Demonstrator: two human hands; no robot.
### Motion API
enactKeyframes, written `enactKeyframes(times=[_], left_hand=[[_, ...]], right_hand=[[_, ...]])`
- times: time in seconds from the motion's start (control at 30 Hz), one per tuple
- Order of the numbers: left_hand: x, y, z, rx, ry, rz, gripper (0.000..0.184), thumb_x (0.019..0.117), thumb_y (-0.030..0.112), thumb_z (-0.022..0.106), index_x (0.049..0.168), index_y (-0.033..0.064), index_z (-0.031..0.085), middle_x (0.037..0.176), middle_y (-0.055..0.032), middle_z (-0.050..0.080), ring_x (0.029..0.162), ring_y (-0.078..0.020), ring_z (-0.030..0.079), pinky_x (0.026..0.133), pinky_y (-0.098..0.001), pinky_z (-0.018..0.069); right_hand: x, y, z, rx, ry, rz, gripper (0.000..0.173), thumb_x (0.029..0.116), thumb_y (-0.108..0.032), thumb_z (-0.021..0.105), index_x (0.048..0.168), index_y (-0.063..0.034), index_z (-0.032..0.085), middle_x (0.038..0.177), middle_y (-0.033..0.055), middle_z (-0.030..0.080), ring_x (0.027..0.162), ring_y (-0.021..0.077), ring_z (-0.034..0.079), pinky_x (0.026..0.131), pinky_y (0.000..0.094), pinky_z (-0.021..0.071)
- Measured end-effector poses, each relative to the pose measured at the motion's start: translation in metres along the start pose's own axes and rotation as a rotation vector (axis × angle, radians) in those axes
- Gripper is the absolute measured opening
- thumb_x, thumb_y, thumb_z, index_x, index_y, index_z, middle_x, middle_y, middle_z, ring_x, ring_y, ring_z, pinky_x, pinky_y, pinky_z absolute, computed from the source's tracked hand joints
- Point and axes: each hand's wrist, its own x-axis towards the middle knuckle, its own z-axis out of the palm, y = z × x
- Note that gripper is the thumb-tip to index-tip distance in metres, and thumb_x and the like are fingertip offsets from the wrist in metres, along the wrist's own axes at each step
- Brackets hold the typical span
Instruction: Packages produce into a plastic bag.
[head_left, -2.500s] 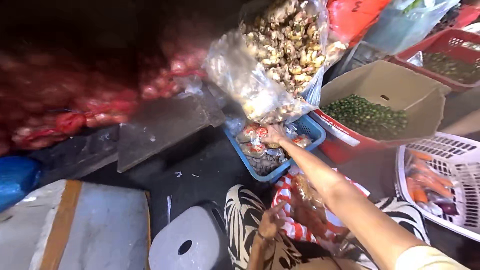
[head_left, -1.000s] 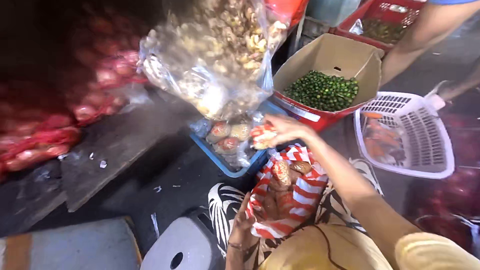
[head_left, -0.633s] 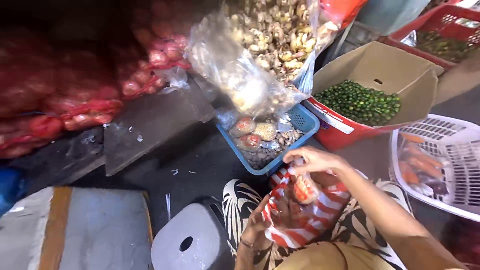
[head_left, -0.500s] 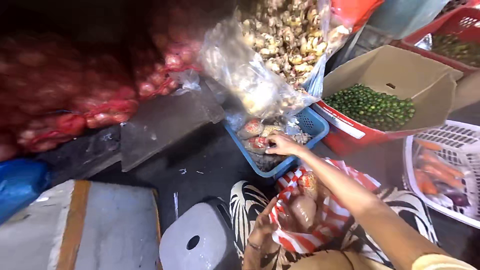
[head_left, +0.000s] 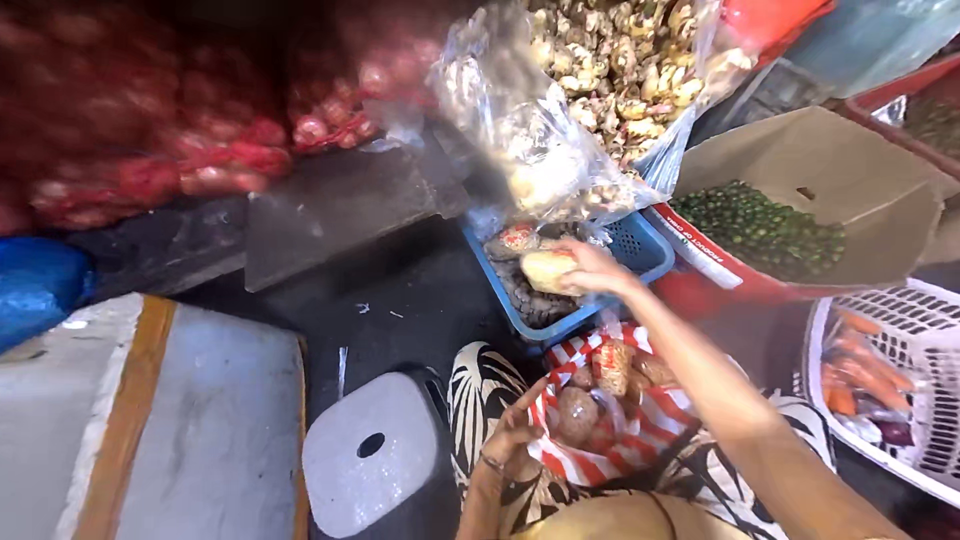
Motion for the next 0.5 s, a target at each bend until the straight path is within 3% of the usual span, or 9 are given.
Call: enactKeyframes(times=[0.03,0.1,0.17,0.2,0.27,0.33,0.4,0.47,0.5], left_hand=[[0.000,0.001,0.000,-0.006,-0.010,0.001,0.087,0.0781,0.005,0.074,0.158,0.0075,0.038,0.144,-0.0085,0.061,0.119,-0.0171,0.066,0.100,-0.0392,0.0560],[0.000,0.003,-0.001,-0.001,-0.018,0.002,0.085,0.0790,0.004,0.072,0.157,0.0076,0.038,0.146,-0.0080,0.060,0.121,-0.0168,0.065,0.101,-0.0394,0.0552],[0.001,0.005,-0.001,-0.002,-0.031,-0.002,0.085,0.0805,0.004,0.072,0.158,0.0087,0.038,0.145,-0.0075,0.060,0.120,-0.0163,0.065,0.102,-0.0389,0.0549],[0.002,0.005,-0.001,-0.009,-0.028,-0.002,0.083,0.0806,0.005,0.073,0.157,0.0091,0.040,0.143,-0.0073,0.062,0.118,-0.0161,0.067,0.100,-0.0384,0.0559],[0.004,0.003,-0.002,-0.023,-0.042,-0.003,0.082,0.0812,0.004,0.071,0.157,0.0095,0.041,0.142,-0.0077,0.062,0.117,-0.0164,0.067,0.099,-0.0381,0.0562],[0.003,0.002,-0.001,-0.027,-0.043,-0.014,0.083,0.0800,0.003,0.071,0.157,0.0097,0.041,0.144,-0.0085,0.061,0.118,-0.0173,0.067,0.100,-0.0388,0.0560],[0.002,0.002,0.002,-0.020,-0.014,-0.024,0.085,0.0786,0.003,0.072,0.157,0.0085,0.041,0.141,-0.0101,0.063,0.115,-0.0183,0.068,0.097,-0.0397,0.0567],[0.001,0.001,0.002,-0.012,-0.003,-0.026,0.084,0.0782,0.003,0.072,0.156,0.0088,0.041,0.139,-0.0097,0.064,0.113,-0.0177,0.069,0.097,-0.0393,0.0573],[0.000,0.000,0.002,-0.003,0.003,-0.025,0.084,0.0779,0.003,0.071,0.156,0.0091,0.042,0.139,-0.0094,0.064,0.113,-0.0175,0.069,0.096,-0.0390,0.0573]], right_hand=[[-0.023,0.005,-0.023,0.095,-0.071,-0.041,0.067,0.0740,-0.018,0.085,0.135,-0.0094,0.059,0.116,0.0220,0.069,0.102,0.0382,0.068,0.088,0.0623,0.0554],[-0.063,0.016,-0.054,0.201,-0.256,-0.116,0.066,0.0700,-0.026,0.079,0.131,-0.0078,0.062,0.117,0.0142,0.068,0.103,0.0241,0.067,0.091,0.0479,0.0559],[-0.083,0.024,-0.064,0.264,-0.416,-0.184,0.063,0.0753,-0.035,0.079,0.129,-0.0048,0.063,0.118,0.0091,0.069,0.104,0.0146,0.066,0.093,0.0359,0.0563],[-0.084,0.024,-0.064,0.297,-0.440,-0.183,0.061,0.0796,-0.034,0.078,0.129,-0.0013,0.063,0.121,0.0103,0.068,0.107,0.0147,0.067,0.095,0.0341,0.0561],[-0.064,0.023,-0.053,0.323,-0.344,-0.087,0.050,0.0883,-0.024,0.072,0.129,0.0040,0.061,0.126,0.0162,0.066,0.112,0.0204,0.065,0.098,0.0372,0.0539],[-0.016,0.033,-0.029,0.212,-0.155,0.054,0.047,0.0948,-0.020,0.073,0.131,0.0061,0.059,0.128,0.0248,0.063,0.116,0.0329,0.064,0.102,0.0478,0.0514],[0.042,0.043,0.003,-0.050,-0.036,0.162,0.066,0.0894,-0.027,0.080,0.142,0.0017,0.053,0.139,0.0300,0.056,0.128,0.0452,0.056,0.107,0.0612,0.0453],[0.081,0.040,0.036,-0.329,-0.062,0.230,0.087,0.0846,-0.033,0.083,0.154,-0.0026,0.040,0.153,0.0331,0.040,0.141,0.0527,0.038,0.111,0.0692,0.0356],[0.094,0.038,0.052,-0.434,-0.077,0.240,0.093,0.0836,-0.028,0.084,0.158,-0.0044,0.034,0.156,0.0344,0.034,0.145,0.0548,0.030,0.113,0.0722,0.0288]])
